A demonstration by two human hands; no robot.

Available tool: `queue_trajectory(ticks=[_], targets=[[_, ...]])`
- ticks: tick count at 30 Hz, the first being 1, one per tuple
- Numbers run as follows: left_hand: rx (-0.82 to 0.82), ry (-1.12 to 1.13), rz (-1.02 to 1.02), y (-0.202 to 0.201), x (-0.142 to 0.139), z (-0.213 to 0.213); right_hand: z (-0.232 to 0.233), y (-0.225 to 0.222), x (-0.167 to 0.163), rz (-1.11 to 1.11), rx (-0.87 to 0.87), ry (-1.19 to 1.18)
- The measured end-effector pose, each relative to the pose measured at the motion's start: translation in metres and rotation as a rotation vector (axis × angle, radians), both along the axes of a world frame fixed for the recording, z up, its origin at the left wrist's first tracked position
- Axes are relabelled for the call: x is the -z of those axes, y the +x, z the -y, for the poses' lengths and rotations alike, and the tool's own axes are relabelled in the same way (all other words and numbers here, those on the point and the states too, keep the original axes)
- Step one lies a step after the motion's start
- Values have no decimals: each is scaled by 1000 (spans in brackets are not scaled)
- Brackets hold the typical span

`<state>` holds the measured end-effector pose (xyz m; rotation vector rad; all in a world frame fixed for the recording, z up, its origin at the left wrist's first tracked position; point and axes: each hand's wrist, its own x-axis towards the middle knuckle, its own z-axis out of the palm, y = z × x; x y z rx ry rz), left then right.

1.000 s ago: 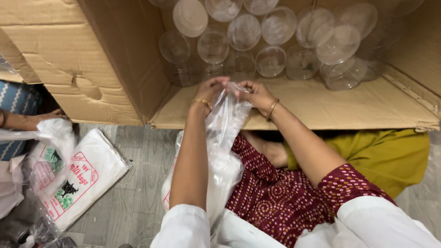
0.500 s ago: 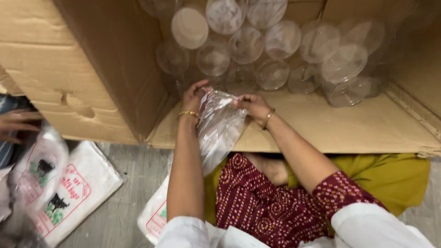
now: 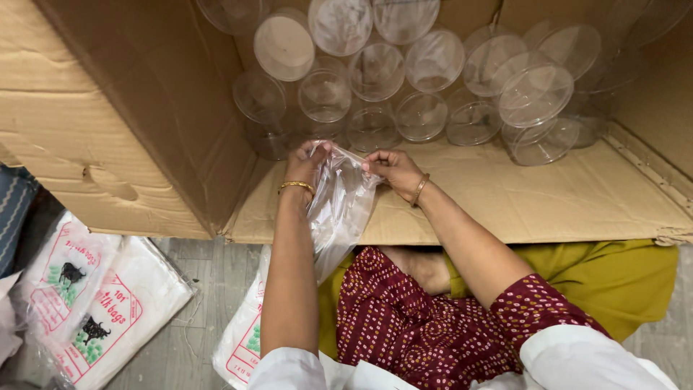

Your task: The person sits on the floor in front of a large cardboard box of clear plastic cups. They open a polythene bag, stack cups into it, tie the bag closed, and place the filled bag aside, repeating the process with new bags.

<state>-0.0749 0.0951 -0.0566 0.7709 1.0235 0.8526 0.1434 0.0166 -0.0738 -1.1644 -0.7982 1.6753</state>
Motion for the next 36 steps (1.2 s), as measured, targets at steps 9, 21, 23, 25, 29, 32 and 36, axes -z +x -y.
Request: queue_trajectory(ticks=[9, 21, 23, 25, 29, 32, 36], targets=[[-208, 717, -333, 1, -22, 6, 6, -3, -12, 260, -97, 9], [-8, 644, -1195, 23, -10, 2, 22, 3, -17, 345, -232, 121], [-2, 610, -1146, 19, -19, 12, 22, 3, -14, 333, -237, 135], [47, 493, -1114, 4, -28, 33, 24, 3, -16, 319, -257, 162], [174, 768, -888, -16, -43, 63, 31, 10, -28, 284, -421, 168], [323, 606, -435, -7, -42, 66, 41, 21, -36, 221, -476, 83], [214, 531, -200, 15, -28, 35, 50, 43, -38, 242, -412, 65]])
